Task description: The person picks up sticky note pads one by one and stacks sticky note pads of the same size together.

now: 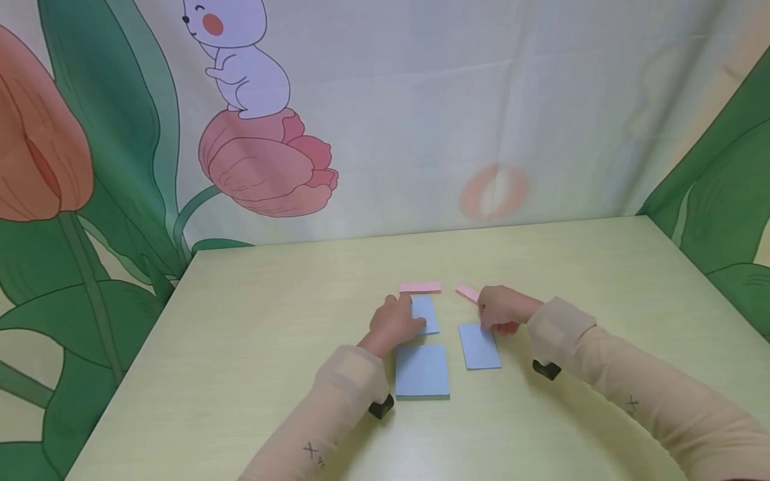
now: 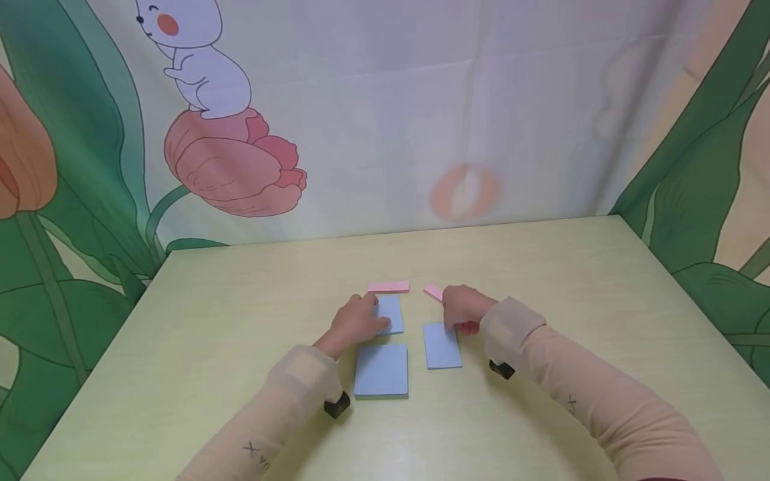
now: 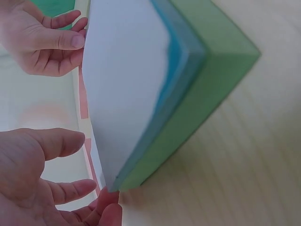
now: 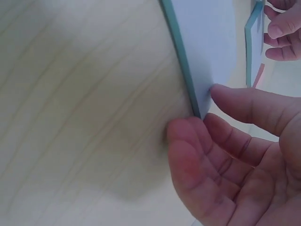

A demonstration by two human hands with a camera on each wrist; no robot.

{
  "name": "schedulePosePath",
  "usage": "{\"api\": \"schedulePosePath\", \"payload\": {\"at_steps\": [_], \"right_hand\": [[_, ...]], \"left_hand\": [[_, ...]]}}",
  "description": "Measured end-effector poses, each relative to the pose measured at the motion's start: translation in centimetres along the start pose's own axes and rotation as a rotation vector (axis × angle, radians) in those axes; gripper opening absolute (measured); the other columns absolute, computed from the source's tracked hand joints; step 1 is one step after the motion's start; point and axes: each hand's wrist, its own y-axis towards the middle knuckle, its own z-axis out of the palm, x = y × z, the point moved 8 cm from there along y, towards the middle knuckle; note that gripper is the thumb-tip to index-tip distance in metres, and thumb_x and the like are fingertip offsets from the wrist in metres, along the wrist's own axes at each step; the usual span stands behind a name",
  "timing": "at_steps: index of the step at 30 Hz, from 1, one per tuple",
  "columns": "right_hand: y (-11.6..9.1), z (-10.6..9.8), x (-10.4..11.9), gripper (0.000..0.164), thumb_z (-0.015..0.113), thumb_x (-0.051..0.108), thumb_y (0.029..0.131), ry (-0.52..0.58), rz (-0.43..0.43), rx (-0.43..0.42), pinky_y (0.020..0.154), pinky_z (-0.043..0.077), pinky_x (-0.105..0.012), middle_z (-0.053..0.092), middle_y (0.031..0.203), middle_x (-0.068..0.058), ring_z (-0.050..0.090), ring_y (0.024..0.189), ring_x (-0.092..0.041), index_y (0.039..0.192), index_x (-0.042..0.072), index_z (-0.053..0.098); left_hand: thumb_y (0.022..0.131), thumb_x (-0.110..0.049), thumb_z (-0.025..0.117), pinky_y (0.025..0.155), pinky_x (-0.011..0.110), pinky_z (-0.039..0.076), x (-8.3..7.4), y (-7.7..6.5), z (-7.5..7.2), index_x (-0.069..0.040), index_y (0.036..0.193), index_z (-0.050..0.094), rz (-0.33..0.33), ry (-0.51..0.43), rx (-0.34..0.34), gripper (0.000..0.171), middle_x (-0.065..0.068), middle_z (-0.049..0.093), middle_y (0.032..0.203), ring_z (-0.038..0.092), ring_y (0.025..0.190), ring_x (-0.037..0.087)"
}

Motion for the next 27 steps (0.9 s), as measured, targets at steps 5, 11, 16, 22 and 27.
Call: {"api": "schedulePosePath", "payload": {"at_steps": [5, 11, 16, 22, 27], "right_hand": [[0.3, 0.0, -0.1, 0.009, 0.061, 0.006, 0.078, 0.003, -0.011, -0.023, 0.045, 0.042, -0.023, 0.049, 0.059, -0.004, 0.045, 0.048, -0.013, 0.072, 0.004, 0.053], [0.5, 0.1, -0.2, 0.011, 0.062, 0.006, 0.077, 0.011, -0.017, -0.027, 0.046, 0.042, -0.023, 0.05, 0.059, -0.003, 0.045, 0.049, -0.013, 0.07, 0.005, 0.053], [0.6, 0.2, -0.3, 0.013, 0.063, 0.006, 0.076, 0.014, -0.033, -0.033, 0.045, 0.043, -0.023, 0.05, 0.058, -0.003, 0.046, 0.048, -0.013, 0.068, 0.005, 0.053], [1.1, 0.4, -0.5, 0.013, 0.062, 0.005, 0.076, 0.023, -0.037, -0.007, 0.044, 0.043, -0.023, 0.05, 0.057, -0.004, 0.046, 0.047, -0.013, 0.068, 0.004, 0.053], [1.0, 0.3, -0.5, 0.013, 0.062, 0.004, 0.076, 0.027, -0.035, 0.005, 0.044, 0.042, -0.022, 0.05, 0.057, -0.004, 0.046, 0.046, -0.012, 0.068, 0.003, 0.052]], "left_hand": [[0.08, -0.03, 0.057, 0.058, 0.031, 0.038, -0.2, 0.0, 0.0, -0.004, 0.118, 0.048, -0.008, -0.002, -0.003, 0.047, 0.014, 0.046, 0.102, 0.045, 0.073, 0.023], [0.079, -0.031, 0.058, 0.061, 0.034, 0.041, -0.5, 0.0, 0.0, -0.003, 0.121, 0.046, -0.019, 0.001, -0.015, 0.052, 0.016, 0.045, 0.105, 0.047, 0.075, 0.024], [0.079, -0.039, 0.058, 0.063, 0.035, 0.043, -0.7, 0.1, 0.4, -0.001, 0.123, 0.043, -0.037, 0.042, -0.027, 0.06, 0.017, 0.045, 0.106, 0.049, 0.076, 0.025], [0.078, -0.048, 0.057, 0.063, 0.034, 0.045, -1.3, 0.3, 0.6, 0.0, 0.124, 0.043, -0.051, 0.111, -0.047, 0.067, 0.018, 0.045, 0.112, 0.053, 0.078, 0.025], [0.077, -0.05, 0.058, 0.064, 0.035, 0.046, -1.5, 0.5, 0.9, 0.001, 0.123, 0.043, -0.059, 0.126, -0.062, 0.07, 0.019, 0.044, 0.115, 0.054, 0.081, 0.026]]}}
